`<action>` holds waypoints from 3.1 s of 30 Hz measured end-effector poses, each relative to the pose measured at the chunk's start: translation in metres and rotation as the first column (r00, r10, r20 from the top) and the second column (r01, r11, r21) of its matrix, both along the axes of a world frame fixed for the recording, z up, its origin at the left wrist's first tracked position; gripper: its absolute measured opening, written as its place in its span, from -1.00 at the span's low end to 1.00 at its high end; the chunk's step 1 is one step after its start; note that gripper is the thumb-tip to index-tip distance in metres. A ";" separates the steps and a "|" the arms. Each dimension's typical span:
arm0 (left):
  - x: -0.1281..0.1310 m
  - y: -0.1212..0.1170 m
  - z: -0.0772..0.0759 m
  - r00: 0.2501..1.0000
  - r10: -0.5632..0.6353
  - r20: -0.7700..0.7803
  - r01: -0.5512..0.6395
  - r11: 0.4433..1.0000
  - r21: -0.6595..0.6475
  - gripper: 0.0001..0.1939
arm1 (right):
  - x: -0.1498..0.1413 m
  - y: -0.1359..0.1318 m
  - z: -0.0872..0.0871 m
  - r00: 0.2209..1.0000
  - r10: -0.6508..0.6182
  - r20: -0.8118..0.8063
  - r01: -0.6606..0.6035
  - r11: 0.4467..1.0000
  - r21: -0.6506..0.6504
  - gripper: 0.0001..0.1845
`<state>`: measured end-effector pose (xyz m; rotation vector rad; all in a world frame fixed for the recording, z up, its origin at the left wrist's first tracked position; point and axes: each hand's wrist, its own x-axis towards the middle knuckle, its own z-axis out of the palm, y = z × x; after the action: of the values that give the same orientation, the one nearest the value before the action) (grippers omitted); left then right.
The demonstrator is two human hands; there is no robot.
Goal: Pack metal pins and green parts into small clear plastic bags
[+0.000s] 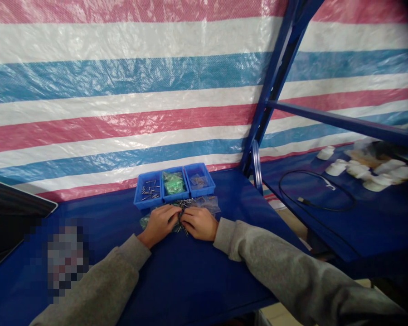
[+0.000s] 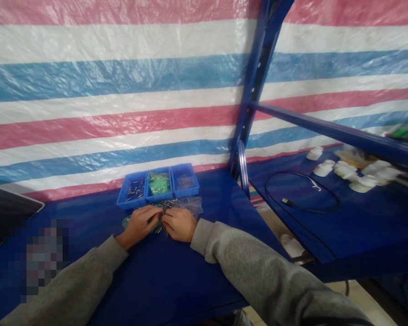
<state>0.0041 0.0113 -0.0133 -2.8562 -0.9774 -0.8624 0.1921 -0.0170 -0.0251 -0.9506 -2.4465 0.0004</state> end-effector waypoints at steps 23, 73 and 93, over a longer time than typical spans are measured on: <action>0.002 0.002 -0.001 0.999 0.004 -0.041 -0.005 1.000 -0.026 -0.83 | 0.002 0.000 0.001 1.000 -0.014 0.009 0.014 1.000 -0.010 -0.83; 0.001 0.001 -0.001 1.000 -0.022 -0.001 0.022 1.000 -0.021 -0.84 | 0.002 0.000 0.000 1.000 -0.012 0.026 0.012 1.000 0.001 -0.87; 0.002 0.002 -0.002 1.000 -0.030 -0.004 0.030 0.999 -0.012 -0.81 | 0.004 0.000 0.000 1.000 0.007 0.002 -0.007 1.000 -0.020 -0.81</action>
<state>0.0059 0.0136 -0.0151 -2.8884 -0.9447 -0.8562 0.1958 -0.0172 -0.0253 -0.9512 -2.4560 0.0263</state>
